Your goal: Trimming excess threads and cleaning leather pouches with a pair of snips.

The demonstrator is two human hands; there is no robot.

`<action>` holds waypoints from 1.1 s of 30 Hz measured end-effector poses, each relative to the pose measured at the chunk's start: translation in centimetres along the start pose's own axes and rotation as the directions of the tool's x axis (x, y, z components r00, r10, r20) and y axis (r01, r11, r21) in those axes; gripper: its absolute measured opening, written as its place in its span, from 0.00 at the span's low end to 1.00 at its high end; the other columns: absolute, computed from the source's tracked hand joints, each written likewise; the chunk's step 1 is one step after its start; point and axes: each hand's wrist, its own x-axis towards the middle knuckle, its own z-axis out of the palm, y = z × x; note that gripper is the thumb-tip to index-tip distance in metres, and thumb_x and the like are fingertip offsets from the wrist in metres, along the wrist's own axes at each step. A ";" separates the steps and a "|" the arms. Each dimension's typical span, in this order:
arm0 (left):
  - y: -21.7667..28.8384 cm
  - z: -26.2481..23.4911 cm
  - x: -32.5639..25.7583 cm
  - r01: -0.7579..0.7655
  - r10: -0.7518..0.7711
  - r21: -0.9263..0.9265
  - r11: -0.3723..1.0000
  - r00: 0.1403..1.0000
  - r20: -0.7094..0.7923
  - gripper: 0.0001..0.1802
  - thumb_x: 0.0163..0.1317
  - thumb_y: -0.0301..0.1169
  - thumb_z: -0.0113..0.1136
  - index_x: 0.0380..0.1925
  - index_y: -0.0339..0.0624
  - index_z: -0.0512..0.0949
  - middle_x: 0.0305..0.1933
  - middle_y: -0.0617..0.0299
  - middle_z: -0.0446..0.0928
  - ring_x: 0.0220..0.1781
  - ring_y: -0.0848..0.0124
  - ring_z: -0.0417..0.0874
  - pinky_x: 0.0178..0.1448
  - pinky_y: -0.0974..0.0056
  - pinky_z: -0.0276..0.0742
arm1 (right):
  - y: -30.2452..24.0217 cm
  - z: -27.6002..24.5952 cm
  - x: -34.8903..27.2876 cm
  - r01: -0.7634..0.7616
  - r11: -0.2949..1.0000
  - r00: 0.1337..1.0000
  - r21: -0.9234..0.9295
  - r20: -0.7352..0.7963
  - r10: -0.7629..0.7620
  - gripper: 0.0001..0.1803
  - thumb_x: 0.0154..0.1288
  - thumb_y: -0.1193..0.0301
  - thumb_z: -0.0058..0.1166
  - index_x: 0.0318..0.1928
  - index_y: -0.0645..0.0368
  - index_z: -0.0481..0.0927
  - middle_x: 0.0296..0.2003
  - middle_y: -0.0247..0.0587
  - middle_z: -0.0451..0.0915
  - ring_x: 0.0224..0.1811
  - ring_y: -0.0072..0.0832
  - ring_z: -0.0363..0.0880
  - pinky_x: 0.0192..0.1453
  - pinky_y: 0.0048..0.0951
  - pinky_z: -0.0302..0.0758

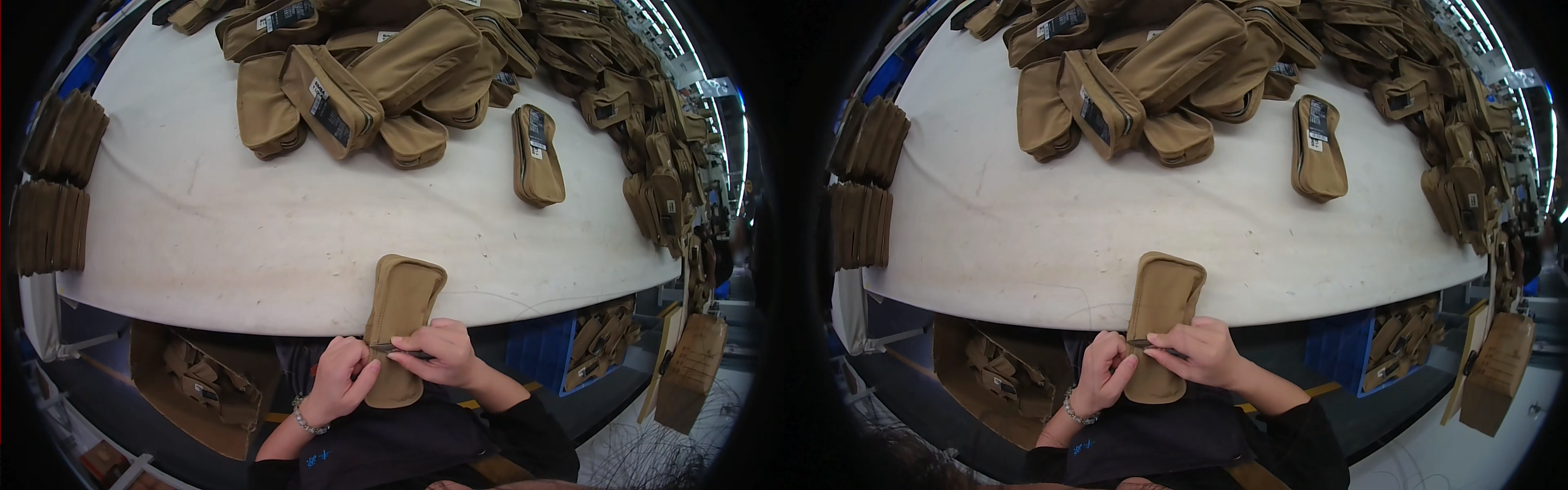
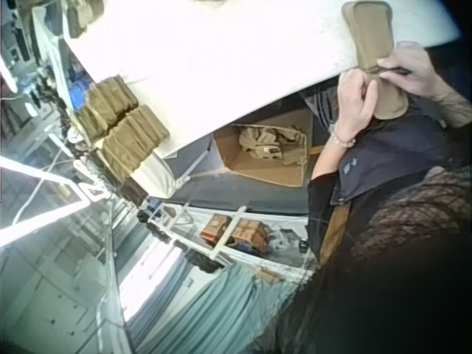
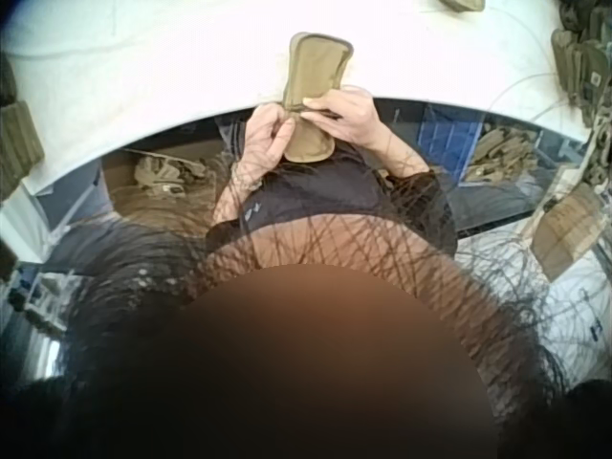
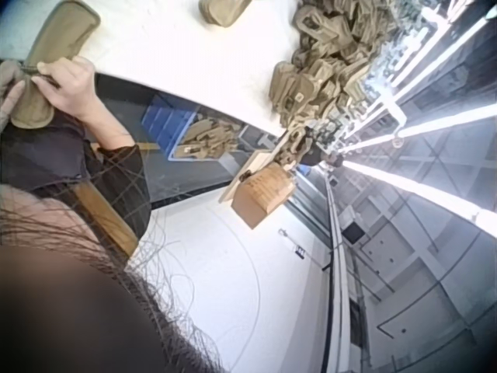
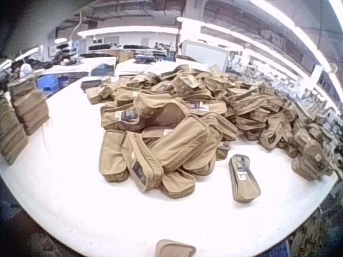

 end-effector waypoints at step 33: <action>-1.2 0.7 -0.7 0.279 -0.245 -0.445 0.851 0.960 0.133 0.09 0.68 0.27 0.54 0.30 0.38 0.67 0.26 0.69 0.62 0.27 0.82 0.59 0.30 0.73 0.58 | -0.3 -1.2 -0.7 -0.085 0.996 0.996 0.033 -0.006 0.085 0.14 0.45 0.73 0.73 0.35 0.60 0.85 0.20 0.34 0.80 0.15 0.24 0.73 0.20 0.22 0.63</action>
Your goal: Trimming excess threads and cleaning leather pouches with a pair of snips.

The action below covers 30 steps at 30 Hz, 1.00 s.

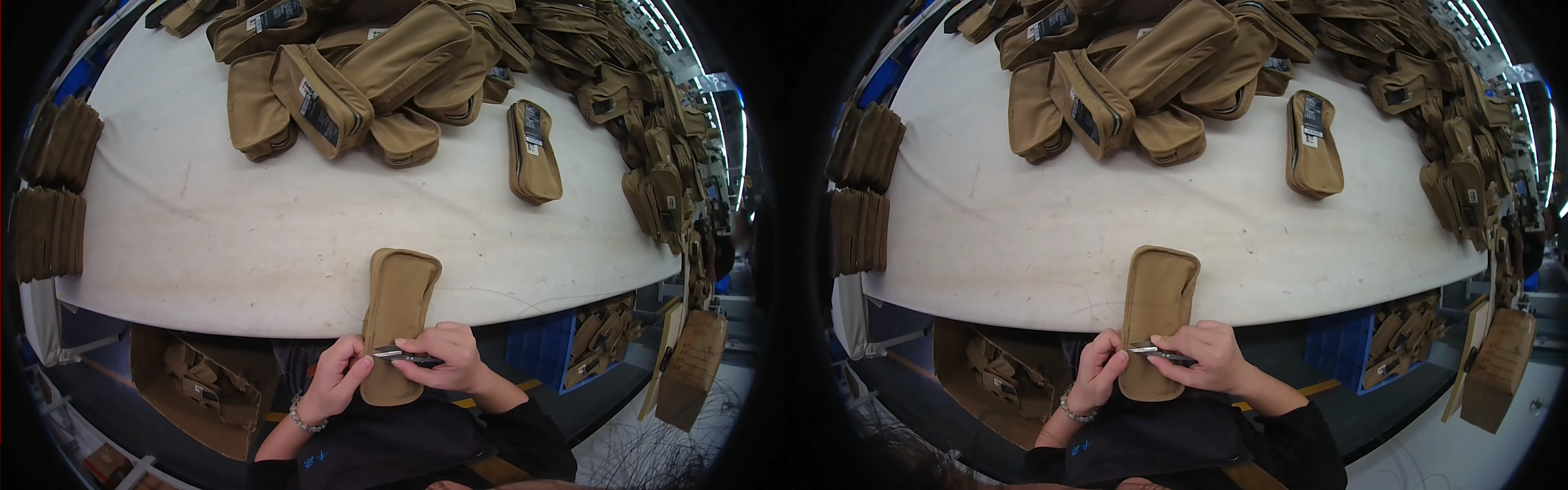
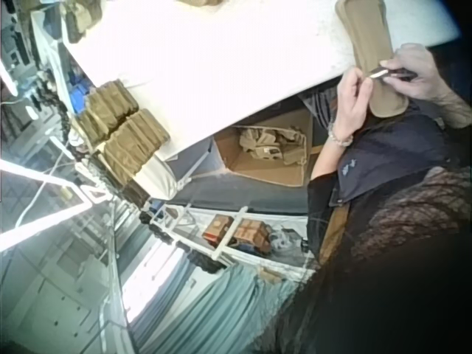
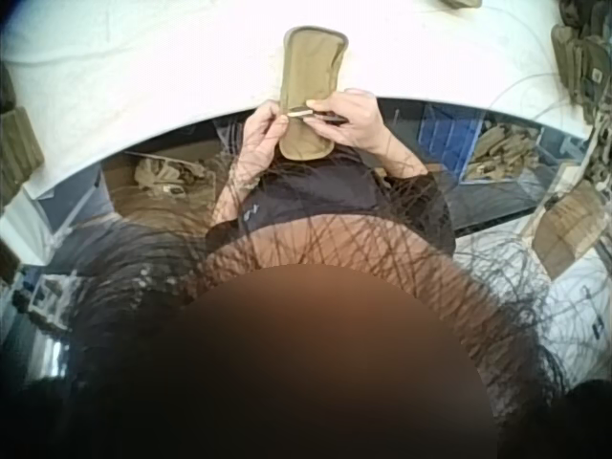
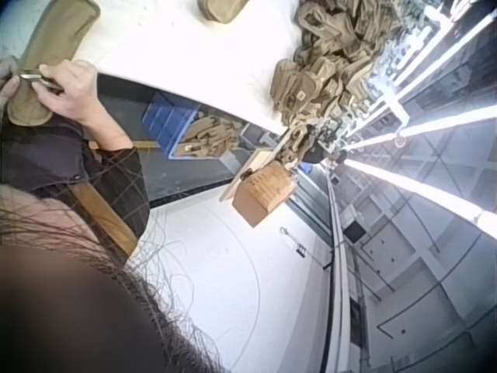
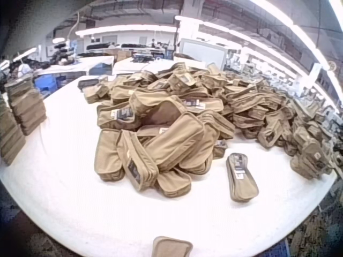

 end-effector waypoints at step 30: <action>0.6 0.2 0.1 -0.012 0.010 0.140 0.990 1.000 0.010 0.09 0.66 0.28 0.56 0.29 0.38 0.68 0.25 0.63 0.62 0.27 0.73 0.61 0.31 0.67 0.59 | 0.3 0.1 0.6 0.024 0.999 0.999 -0.030 0.041 -0.023 0.11 0.47 0.73 0.74 0.32 0.57 0.85 0.21 0.34 0.80 0.16 0.26 0.72 0.21 0.24 0.62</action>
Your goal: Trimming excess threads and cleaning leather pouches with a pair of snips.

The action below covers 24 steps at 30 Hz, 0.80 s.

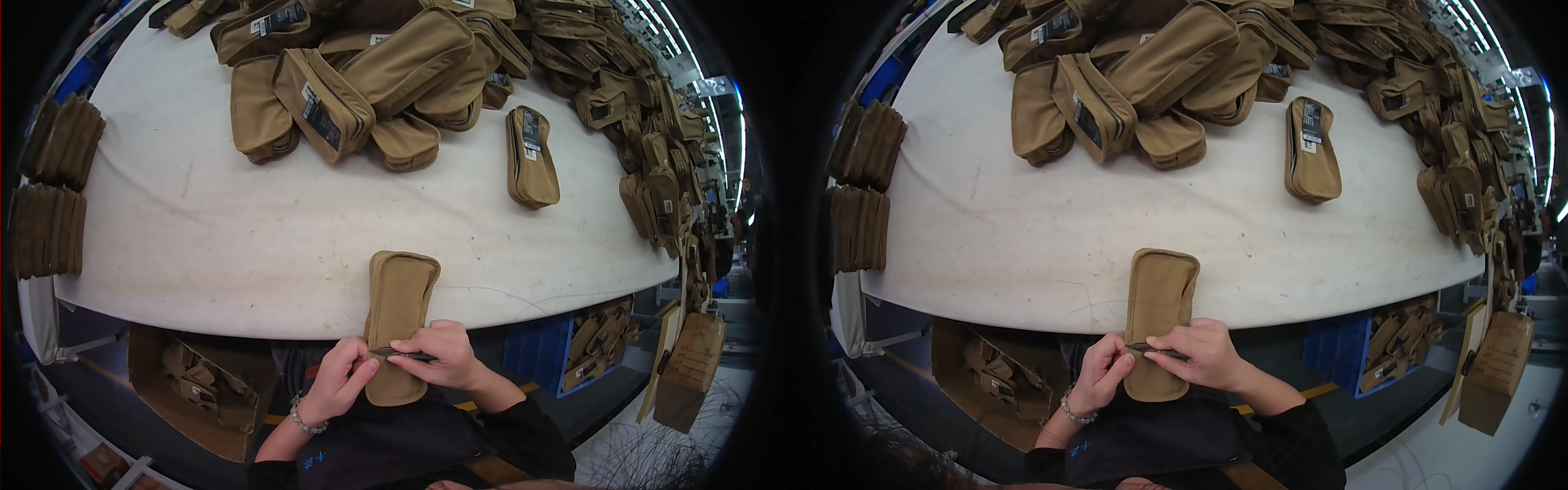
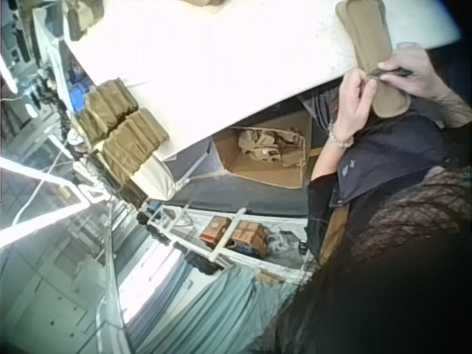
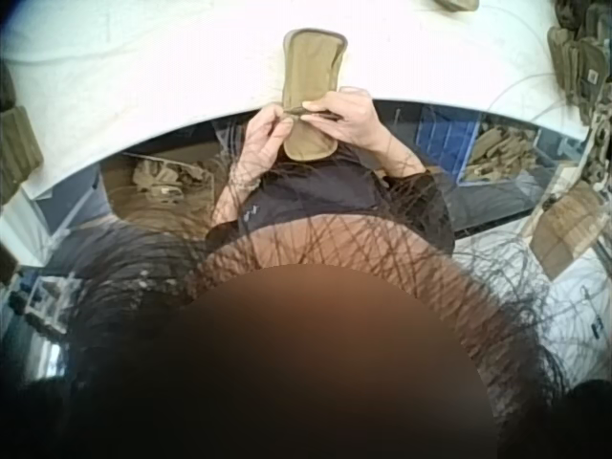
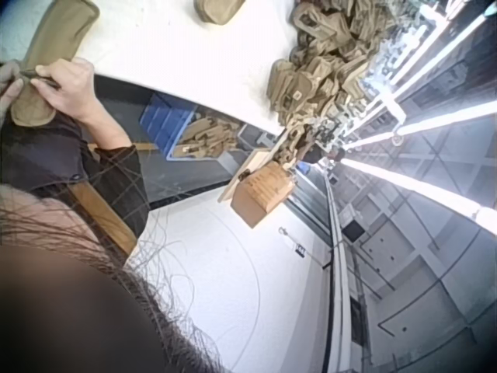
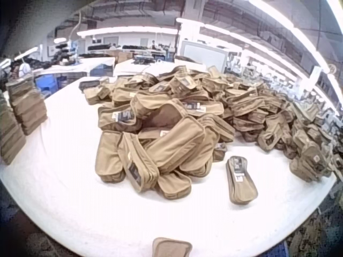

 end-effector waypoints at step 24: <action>-0.3 -1.7 0.7 -0.047 0.078 0.184 0.982 0.984 -0.163 0.09 0.66 0.28 0.53 0.28 0.35 0.69 0.25 0.59 0.65 0.28 0.69 0.66 0.35 0.65 0.64 | 2.6 0.7 0.1 -0.367 0.679 0.708 0.635 -0.282 0.647 0.21 0.56 0.81 0.66 0.40 0.56 0.65 0.23 0.22 0.63 0.24 0.08 0.56 0.26 0.15 0.53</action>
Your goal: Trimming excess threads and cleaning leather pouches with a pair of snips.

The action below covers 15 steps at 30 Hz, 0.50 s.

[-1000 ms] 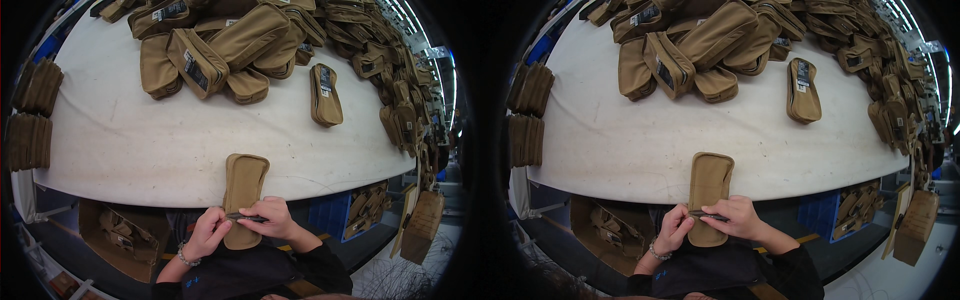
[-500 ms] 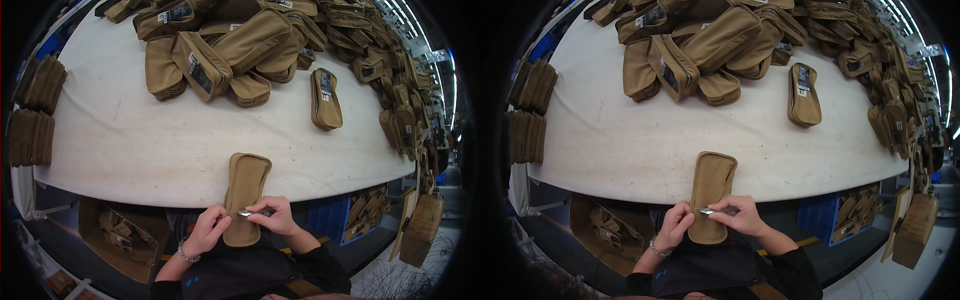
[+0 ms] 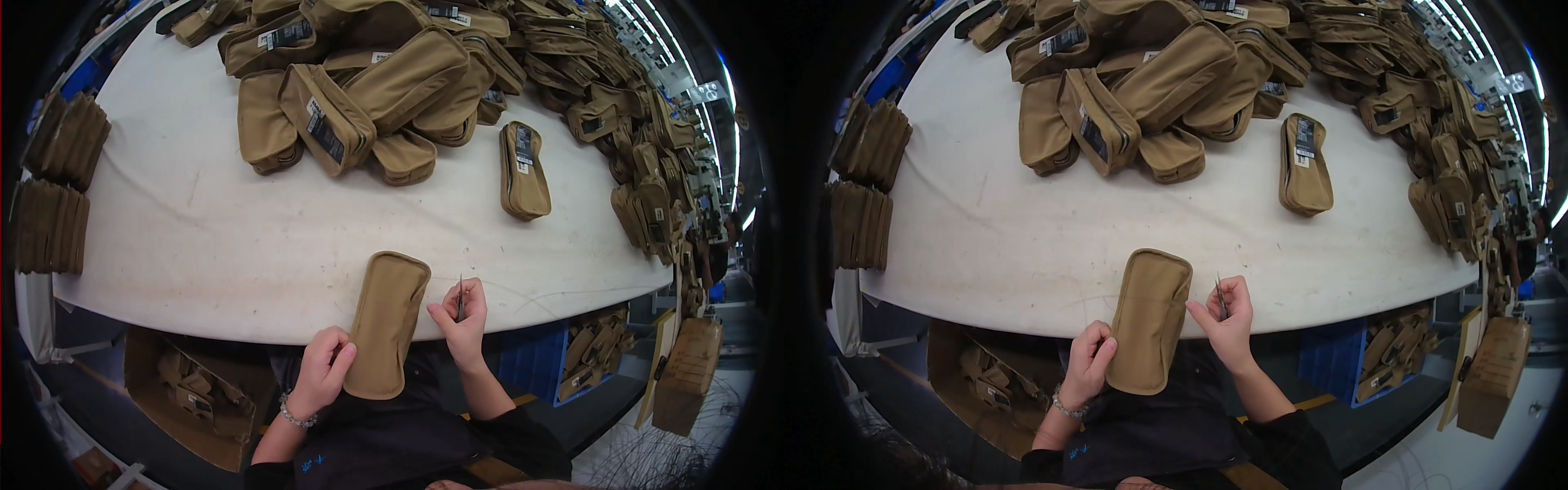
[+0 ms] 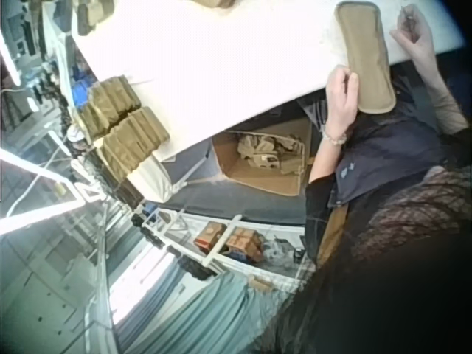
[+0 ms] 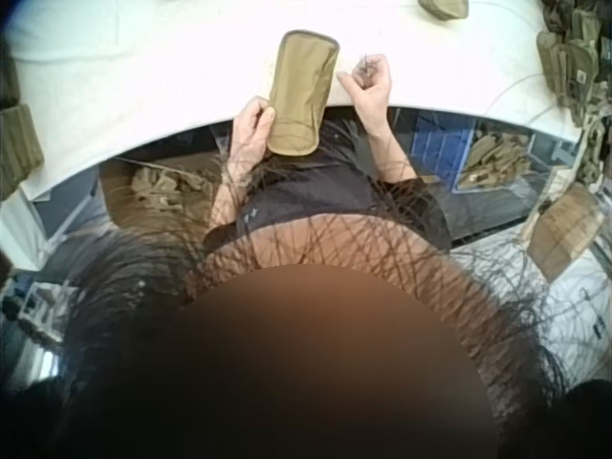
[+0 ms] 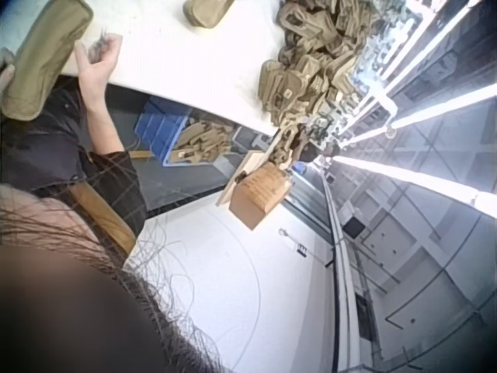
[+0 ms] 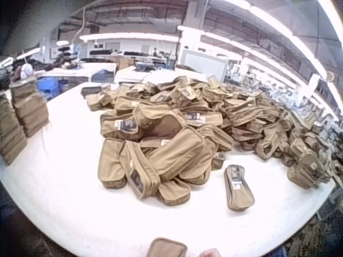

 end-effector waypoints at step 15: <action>0.6 -2.4 2.1 0.119 -0.084 -0.122 0.985 0.962 0.261 0.12 0.69 0.31 0.53 0.29 0.34 0.71 0.23 0.69 0.65 0.27 0.80 0.60 0.30 0.71 0.60 | -1.9 2.0 1.4 0.081 0.846 0.996 -0.527 0.066 -0.054 0.23 0.55 0.72 0.68 0.36 0.57 0.62 0.21 0.33 0.71 0.21 0.19 0.68 0.26 0.25 0.68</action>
